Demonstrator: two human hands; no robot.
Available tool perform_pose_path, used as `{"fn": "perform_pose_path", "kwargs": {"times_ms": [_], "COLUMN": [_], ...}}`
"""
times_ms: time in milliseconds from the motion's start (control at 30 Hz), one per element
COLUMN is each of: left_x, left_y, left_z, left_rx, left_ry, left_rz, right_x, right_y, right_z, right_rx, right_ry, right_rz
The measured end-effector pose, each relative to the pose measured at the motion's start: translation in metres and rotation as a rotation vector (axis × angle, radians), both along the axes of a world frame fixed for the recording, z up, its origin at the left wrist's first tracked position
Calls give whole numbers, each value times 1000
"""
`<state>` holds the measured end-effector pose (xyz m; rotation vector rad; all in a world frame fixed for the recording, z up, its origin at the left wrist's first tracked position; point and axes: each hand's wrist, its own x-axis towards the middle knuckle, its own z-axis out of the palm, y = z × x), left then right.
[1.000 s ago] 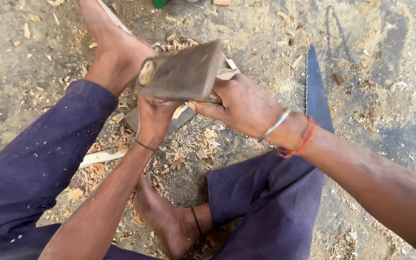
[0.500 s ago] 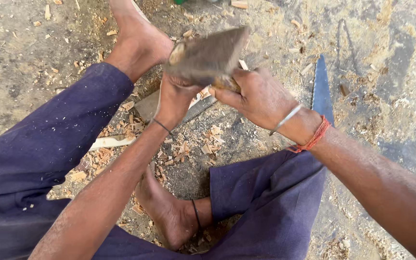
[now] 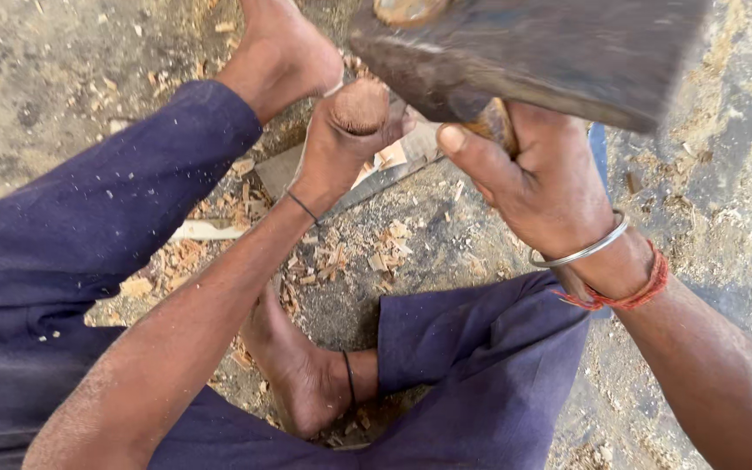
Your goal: The person sits on the floor and uses a chisel and mallet to carve a rectangular groove into a wooden plank. They then use a hand saw to cut along the marked lines on the plank.
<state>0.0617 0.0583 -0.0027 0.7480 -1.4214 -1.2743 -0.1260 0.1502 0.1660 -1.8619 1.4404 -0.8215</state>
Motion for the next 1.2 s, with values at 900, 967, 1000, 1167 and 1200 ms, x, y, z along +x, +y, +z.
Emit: {"fn": "perform_pose_path", "kwargs": {"times_ms": [900, 967, 1000, 1167, 1200], "left_x": [-10, -10, -9, -5, -5], "left_y": [2, 0, -1, 1, 2], "left_z": [-9, -7, -7, -16, -18], "left_rx": [11, 81, 115, 9, 18], "left_ry": [8, 91, 129, -114, -95], "left_rz": [-44, -37, -31, 41, 64], "right_x": [-13, -7, -3, 4, 2], "right_y": [1, -5, -11, -25, -22], "right_z": [-31, -26, -26, -33, -34], "right_rx": [-280, -340, -162, -103, -101], "right_ry": [102, 153, 296, 248, 186], "right_rz": [80, 102, 80, 33, 12]}}
